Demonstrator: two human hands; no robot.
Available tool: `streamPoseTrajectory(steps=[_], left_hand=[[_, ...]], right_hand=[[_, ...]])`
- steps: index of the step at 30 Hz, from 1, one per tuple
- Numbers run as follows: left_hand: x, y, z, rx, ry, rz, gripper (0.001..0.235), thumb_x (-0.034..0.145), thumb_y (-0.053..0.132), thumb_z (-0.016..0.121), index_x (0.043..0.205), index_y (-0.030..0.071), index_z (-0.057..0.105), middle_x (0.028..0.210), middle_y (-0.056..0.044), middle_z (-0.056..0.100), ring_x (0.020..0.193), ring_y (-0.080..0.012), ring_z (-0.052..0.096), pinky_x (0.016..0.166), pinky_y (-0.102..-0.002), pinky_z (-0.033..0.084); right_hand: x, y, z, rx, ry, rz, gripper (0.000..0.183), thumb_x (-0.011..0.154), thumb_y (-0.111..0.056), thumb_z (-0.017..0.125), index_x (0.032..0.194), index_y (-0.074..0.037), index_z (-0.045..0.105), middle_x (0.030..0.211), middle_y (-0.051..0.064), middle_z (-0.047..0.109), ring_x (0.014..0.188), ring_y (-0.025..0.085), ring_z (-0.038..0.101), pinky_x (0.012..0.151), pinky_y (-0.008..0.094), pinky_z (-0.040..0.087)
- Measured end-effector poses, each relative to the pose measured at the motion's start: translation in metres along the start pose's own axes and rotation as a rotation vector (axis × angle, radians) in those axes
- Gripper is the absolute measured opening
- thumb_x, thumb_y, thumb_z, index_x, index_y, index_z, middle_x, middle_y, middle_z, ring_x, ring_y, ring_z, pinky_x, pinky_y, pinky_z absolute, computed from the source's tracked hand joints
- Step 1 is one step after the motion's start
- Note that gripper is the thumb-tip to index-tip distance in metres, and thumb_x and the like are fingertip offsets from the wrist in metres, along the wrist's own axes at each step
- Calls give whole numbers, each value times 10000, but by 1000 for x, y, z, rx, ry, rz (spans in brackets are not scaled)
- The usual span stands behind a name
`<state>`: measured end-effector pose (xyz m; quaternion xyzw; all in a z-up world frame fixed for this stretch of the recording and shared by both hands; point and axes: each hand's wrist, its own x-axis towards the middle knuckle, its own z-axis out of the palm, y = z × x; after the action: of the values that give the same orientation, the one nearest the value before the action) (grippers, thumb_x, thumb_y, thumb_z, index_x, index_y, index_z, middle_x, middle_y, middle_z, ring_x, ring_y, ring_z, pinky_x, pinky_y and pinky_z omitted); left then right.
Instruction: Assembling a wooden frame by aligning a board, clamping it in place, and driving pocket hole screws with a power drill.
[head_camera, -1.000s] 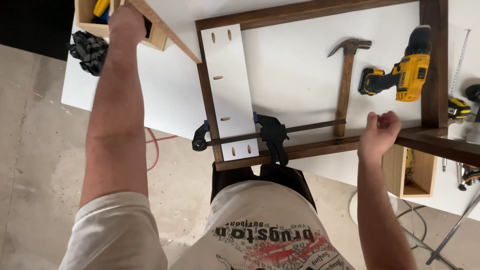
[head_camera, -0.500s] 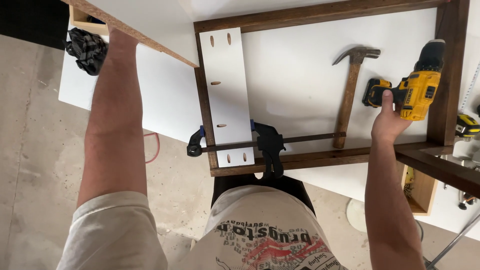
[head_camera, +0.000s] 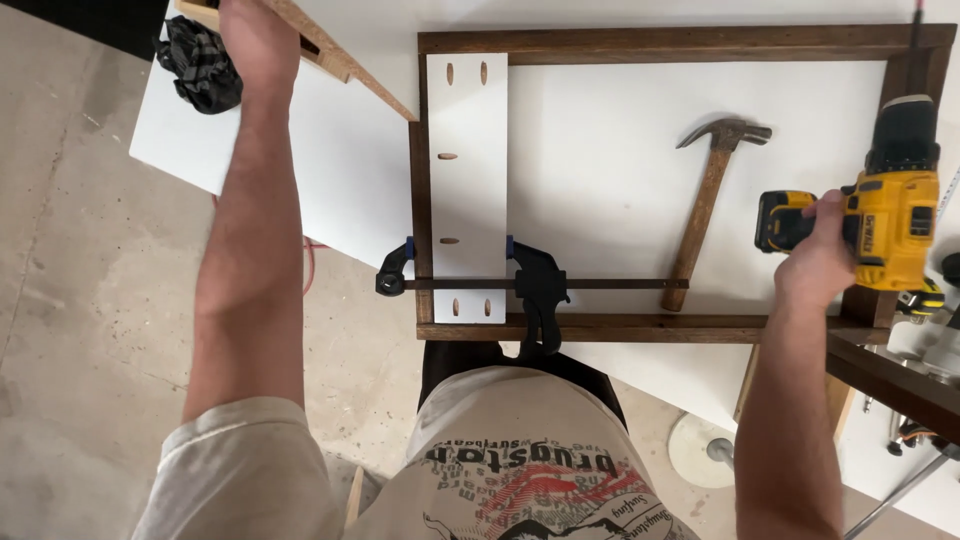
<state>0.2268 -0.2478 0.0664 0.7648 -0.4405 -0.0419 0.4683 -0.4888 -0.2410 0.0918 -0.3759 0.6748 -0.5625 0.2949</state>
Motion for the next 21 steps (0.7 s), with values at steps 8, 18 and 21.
streamPoseTrajectory(steps=[8,18,21], left_hand=[[-202,146,-54,-832,-113,-768,129,907,-22,695,873,64,604,869,-141,716,815,-244,709,749,-304,625],[-313,148,-32,-1139,-278,-1189,141,921,-2,719,1053,29,679,965,-138,755,914,-271,785,839,-384,677],[-315,152,-33,-1184,-283,-1197,135,913,-28,719,1038,8,682,947,-145,757,886,-278,788,821,-390,683]], right_hand=[[-105,-89,-9,262,-1032,136,171,974,-153,720,1094,-149,598,907,-43,697,684,60,671,709,206,601],[-176,-78,11,3,-1132,230,364,971,-112,716,632,6,655,554,137,650,489,223,652,651,346,505],[-179,-78,12,18,-1097,260,371,981,-90,712,628,8,654,564,135,643,495,238,634,673,373,488]])
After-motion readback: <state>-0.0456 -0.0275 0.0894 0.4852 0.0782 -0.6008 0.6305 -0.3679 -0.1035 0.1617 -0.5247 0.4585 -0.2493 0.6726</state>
